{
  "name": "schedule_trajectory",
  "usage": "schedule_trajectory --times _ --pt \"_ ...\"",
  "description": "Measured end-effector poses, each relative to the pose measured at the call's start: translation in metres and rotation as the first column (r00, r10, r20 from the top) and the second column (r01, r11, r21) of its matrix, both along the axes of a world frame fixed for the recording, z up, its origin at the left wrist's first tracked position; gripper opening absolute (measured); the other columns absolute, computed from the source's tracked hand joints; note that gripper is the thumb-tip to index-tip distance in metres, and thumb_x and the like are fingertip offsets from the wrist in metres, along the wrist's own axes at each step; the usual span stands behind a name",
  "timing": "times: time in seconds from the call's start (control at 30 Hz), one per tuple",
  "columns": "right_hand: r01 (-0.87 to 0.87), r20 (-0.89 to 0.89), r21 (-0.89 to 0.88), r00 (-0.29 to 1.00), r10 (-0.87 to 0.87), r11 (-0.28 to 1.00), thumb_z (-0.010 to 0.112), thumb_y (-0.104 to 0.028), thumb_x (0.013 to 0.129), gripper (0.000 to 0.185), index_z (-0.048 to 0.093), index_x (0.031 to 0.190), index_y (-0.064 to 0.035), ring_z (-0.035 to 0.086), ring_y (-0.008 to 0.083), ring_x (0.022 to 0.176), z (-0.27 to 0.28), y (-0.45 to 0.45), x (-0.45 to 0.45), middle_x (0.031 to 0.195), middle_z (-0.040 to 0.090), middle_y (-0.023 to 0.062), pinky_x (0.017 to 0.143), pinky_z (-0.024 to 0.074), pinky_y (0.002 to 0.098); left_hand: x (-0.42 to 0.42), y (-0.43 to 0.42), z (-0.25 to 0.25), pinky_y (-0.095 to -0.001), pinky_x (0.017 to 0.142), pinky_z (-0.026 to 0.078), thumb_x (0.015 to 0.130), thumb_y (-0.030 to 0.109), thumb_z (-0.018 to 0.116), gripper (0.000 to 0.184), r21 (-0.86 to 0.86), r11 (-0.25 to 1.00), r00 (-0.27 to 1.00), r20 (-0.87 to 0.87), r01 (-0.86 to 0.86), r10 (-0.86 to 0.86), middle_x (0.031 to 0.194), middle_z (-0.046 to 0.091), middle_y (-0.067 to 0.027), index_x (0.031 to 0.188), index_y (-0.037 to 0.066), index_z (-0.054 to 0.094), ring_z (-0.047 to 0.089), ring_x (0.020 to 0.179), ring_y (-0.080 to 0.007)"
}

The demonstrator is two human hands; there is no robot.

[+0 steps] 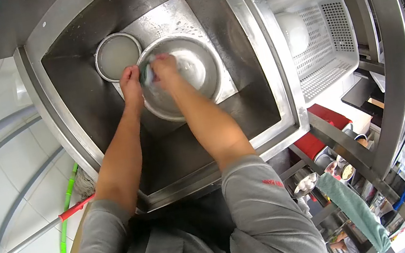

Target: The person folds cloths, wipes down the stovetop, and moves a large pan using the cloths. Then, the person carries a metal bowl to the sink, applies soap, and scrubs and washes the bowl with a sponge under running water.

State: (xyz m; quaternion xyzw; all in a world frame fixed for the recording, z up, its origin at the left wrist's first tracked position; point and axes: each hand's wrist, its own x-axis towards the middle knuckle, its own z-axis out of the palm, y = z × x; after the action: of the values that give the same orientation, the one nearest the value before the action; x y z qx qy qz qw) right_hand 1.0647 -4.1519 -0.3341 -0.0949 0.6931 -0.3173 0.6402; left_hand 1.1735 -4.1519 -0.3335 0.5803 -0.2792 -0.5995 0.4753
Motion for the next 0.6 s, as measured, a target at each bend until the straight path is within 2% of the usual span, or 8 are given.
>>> schedule_trajectory --times 0.07,0.17,0.3,0.4,0.47,0.53,0.57,0.6 --pt "-0.017 -0.004 -0.014 1.0 0.017 1.0 0.059 -0.003 0.074 0.014 0.066 0.086 -0.0021 0.062 0.0244 0.073 0.006 0.003 -0.003 0.075 0.064 0.0103 0.06 0.0512 0.0392 0.001 -0.004 0.007 -0.0234 0.065 0.037 0.092 0.011 0.059 0.009 0.082 0.996 0.995 0.101 -0.016 0.008 0.076 0.051 0.0065 0.085 0.006 0.061 0.042 0.071 -0.0064" --pt "-0.733 -0.463 -0.207 0.656 0.596 0.648 0.058 0.0 0.075 0.009 0.061 0.082 -0.004 0.057 0.0204 0.061 0.01 0.02 -0.005 0.066 0.056 0.0054 0.046 0.0444 0.0369 0.0 -0.007 0.006 -0.0232 0.066 0.037 0.093 0.012 0.059 0.01 0.068 0.998 0.996 0.091 -0.008 0.002 0.076 0.052 0.0061 0.085 0.006 0.062 0.043 0.072 -0.0064" --pt "0.255 0.169 -0.114 0.957 -0.234 0.96 0.061 -0.004 0.074 0.007 0.065 0.08 -0.0036 0.062 0.023 0.071 0.001 -0.011 -0.012 0.073 0.063 0.0093 0.055 0.0492 0.0358 -0.002 0.009 0.011 -0.0241 0.068 0.038 0.092 0.011 0.058 0.009 0.093 0.99 0.989 -0.093 -0.106 0.114 0.078 0.054 0.0048 0.086 0.005 0.062 0.046 0.074 -0.0075" --pt "-0.756 -0.398 -0.134 0.633 0.664 0.64 0.058 -0.003 0.078 0.005 0.062 0.08 -0.0032 0.063 0.0239 0.077 -0.042 0.034 -0.016 0.076 0.063 0.011 0.061 0.0518 0.0365 0.006 -0.012 0.003 -0.0242 0.073 0.04 0.093 0.014 0.06 0.01 0.098 0.994 0.996 0.081 0.036 -0.045 0.084 0.058 0.0034 0.09 0.005 0.064 0.05 0.08 -0.009" --pt "-0.77 -0.613 -0.116 0.552 0.565 0.627 0.057 -0.004 0.078 0.008 0.064 0.084 -0.0025 0.065 0.0259 0.082 -0.046 0.042 0.002 0.083 0.065 0.0149 0.069 0.0537 0.0415 0.005 -0.017 0.003 -0.0247 0.075 0.04 0.092 0.014 0.061 0.01 0.075 0.994 0.994 0.067 0.082 -0.087 0.085 0.058 0.0033 0.09 0.006 0.064 0.05 0.082 -0.0089" --pt "0.029 -0.008 -0.158 0.999 -0.031 0.987 0.059 -0.006 0.076 0.014 0.067 0.086 -0.0012 0.065 0.0274 0.088 -0.013 0.005 -0.008 0.089 0.066 0.0174 0.075 0.0528 0.0421 0.01 0.001 -0.009 -0.025 0.076 0.039 0.091 0.014 0.062 0.007 0.052 0.997 0.994 0.084 0.063 -0.067 0.085 0.058 0.0034 0.091 0.007 0.064 0.05 0.083 -0.0086" --pt "0.441 0.262 0.036 0.862 -0.434 0.897 0.059 -0.007 0.075 0.017 0.069 0.088 -0.0006 0.065 0.0282 0.091 0.008 -0.01 -0.01 0.092 0.067 0.0187 0.078 0.0523 0.0424 0.01 0.009 -0.014 -0.0245 0.075 0.039 0.091 0.014 0.062 0.007 0.091 0.996 0.999 0.042 -0.002 -0.002 0.085 0.058 0.0034 0.091 0.007 0.064 0.05 0.082 -0.0084" --pt "0.2 0.219 -0.08 0.959 -0.178 0.977 0.057 -0.007 0.08 0.028 0.064 0.106 0.0009 0.066 0.0295 0.087 0.004 -0.003 -0.011 0.093 0.067 0.0212 0.072 0.0548 0.0417 0.008 0.014 -0.016 -0.0241 0.075 0.039 0.092 0.014 0.062 0.007 0.13 0.99 0.998 0.004 -0.061 0.061 0.085 0.058 0.0035 0.092 0.007 0.064 0.05 0.081 -0.0082"
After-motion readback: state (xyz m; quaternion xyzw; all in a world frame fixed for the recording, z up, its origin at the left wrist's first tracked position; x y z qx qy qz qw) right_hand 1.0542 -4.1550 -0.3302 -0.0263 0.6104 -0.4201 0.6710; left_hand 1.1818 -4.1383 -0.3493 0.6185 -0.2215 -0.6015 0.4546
